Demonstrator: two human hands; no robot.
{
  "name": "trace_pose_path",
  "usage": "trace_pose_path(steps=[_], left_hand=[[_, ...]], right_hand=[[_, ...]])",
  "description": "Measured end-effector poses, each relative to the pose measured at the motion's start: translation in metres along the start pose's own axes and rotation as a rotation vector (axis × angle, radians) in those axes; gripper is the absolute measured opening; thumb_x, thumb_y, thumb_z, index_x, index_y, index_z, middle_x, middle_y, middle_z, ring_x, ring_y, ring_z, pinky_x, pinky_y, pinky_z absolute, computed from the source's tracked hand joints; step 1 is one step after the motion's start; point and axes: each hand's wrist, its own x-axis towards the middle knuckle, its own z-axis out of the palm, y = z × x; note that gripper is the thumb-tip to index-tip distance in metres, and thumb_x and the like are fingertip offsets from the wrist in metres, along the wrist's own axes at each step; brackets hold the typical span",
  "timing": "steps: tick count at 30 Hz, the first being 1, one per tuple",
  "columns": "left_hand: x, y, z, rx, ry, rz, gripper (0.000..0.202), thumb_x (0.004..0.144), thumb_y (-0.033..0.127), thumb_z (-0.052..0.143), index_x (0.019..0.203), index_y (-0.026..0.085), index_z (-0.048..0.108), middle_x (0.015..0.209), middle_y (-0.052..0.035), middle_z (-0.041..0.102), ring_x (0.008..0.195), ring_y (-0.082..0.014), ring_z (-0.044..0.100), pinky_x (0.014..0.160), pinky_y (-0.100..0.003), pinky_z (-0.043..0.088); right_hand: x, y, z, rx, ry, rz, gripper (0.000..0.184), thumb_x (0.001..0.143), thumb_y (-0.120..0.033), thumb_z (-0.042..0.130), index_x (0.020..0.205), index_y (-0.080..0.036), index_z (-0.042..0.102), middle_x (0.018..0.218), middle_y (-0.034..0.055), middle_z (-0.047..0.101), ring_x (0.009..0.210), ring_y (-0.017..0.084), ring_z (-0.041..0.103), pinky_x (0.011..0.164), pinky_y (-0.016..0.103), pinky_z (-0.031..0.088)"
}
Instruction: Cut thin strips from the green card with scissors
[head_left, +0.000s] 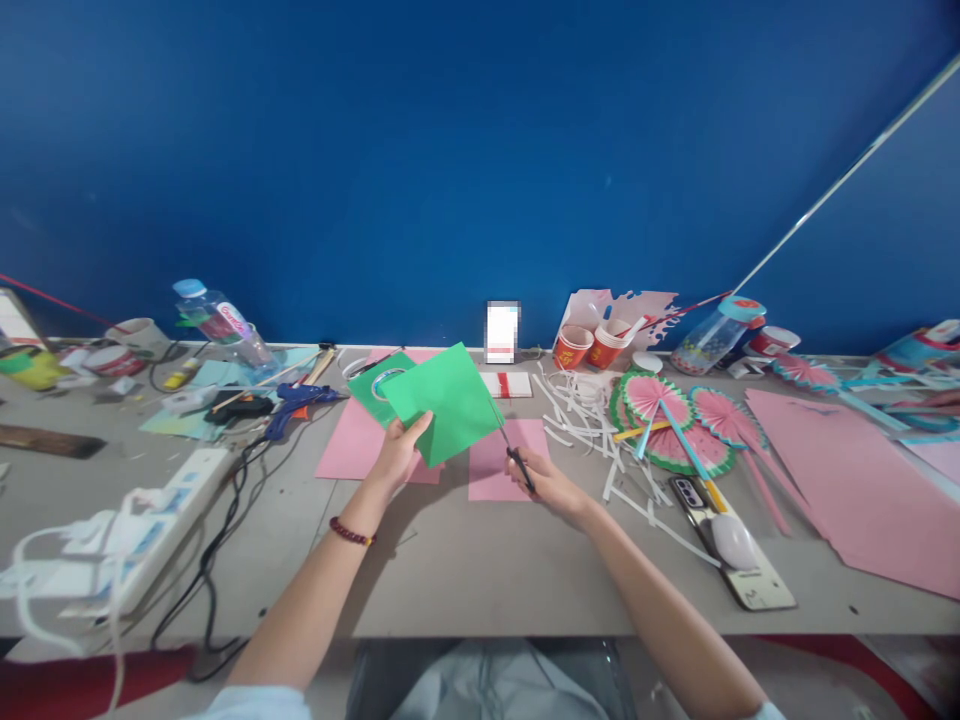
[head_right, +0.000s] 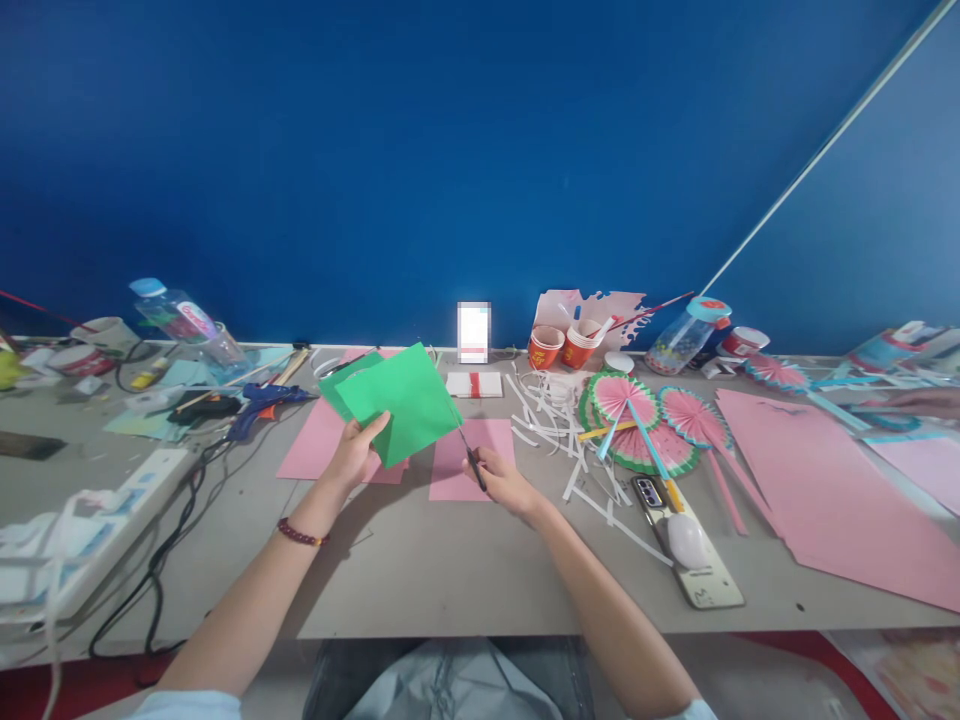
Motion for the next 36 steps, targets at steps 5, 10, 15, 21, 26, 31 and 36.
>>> trace_pose_path(steps=[5,10,15,21,26,31,36], left_hand=[[0.002,-0.0025,-0.0025,-0.023,-0.007,0.022,0.042,0.06,0.037,0.081,0.095,0.017,0.068,0.096,-0.0072,0.074,0.094,-0.0279,0.068,0.082,-0.038,0.055],[0.0024,-0.0029,-0.0037,-0.02,-0.009,0.012,0.045,0.06,0.037,0.081,0.097,0.016,0.068,0.096,-0.0079,0.074,0.094,-0.0285,0.068,0.081,-0.038,0.055],[0.001,-0.0002,-0.0022,0.003,-0.005,0.011,0.045,0.059,0.038,0.081,0.096,0.016,0.068,0.096,-0.0079,0.074,0.096,-0.0294,0.067,0.08,-0.038,0.055],[0.0002,0.0011,-0.0018,0.009,0.009,0.008,0.046,0.059,0.039,0.081,0.097,0.016,0.068,0.096,-0.0083,0.074,0.095,-0.0293,0.068,0.079,-0.038,0.056],[-0.0014,0.0038,-0.0005,0.011,0.003,0.009,0.049,0.058,0.041,0.082,0.096,0.015,0.068,0.095,-0.0093,0.074,0.094,-0.0302,0.068,0.083,-0.041,0.054],[-0.0015,0.0049,-0.0012,0.018,0.005,0.012,0.049,0.057,0.04,0.082,0.095,0.014,0.068,0.092,-0.0101,0.074,0.091,-0.0301,0.068,0.082,-0.041,0.054],[-0.0009,0.0049,-0.0017,0.034,0.016,0.015,0.049,0.058,0.041,0.082,0.097,0.014,0.068,0.095,-0.0095,0.074,0.094,-0.0298,0.067,0.082,-0.039,0.054]], right_hand=[[0.0009,0.0022,0.0002,0.001,0.006,-0.009,0.039,0.082,-0.059,0.051,0.08,-0.02,0.045,0.066,-0.0048,0.035,0.056,0.009,0.031,0.049,0.021,0.026],[0.0006,-0.0008,0.0007,-0.016,0.009,0.001,0.043,0.08,-0.063,0.051,0.079,-0.02,0.045,0.066,-0.0045,0.036,0.056,0.009,0.033,0.049,0.022,0.026],[-0.0007,-0.0043,0.0018,-0.007,0.016,0.011,0.044,0.08,-0.064,0.05,0.079,-0.02,0.046,0.063,-0.0053,0.036,0.054,0.009,0.031,0.048,0.022,0.026],[-0.0012,-0.0038,0.0018,-0.015,0.018,0.001,0.043,0.08,-0.063,0.05,0.077,-0.021,0.046,0.061,-0.0052,0.035,0.054,0.009,0.031,0.048,0.022,0.025],[-0.0006,-0.0014,0.0019,-0.002,0.023,0.019,0.041,0.081,-0.061,0.051,0.078,-0.021,0.047,0.063,-0.0053,0.036,0.054,0.009,0.031,0.049,0.021,0.025],[0.0007,0.0005,0.0014,-0.031,0.016,0.017,0.041,0.082,-0.061,0.049,0.077,-0.02,0.045,0.063,-0.005,0.035,0.055,0.009,0.031,0.048,0.021,0.024],[0.0012,0.0018,0.0011,-0.044,0.035,0.022,0.042,0.081,-0.062,0.049,0.076,-0.02,0.046,0.063,-0.0045,0.036,0.054,0.009,0.032,0.047,0.021,0.025]])
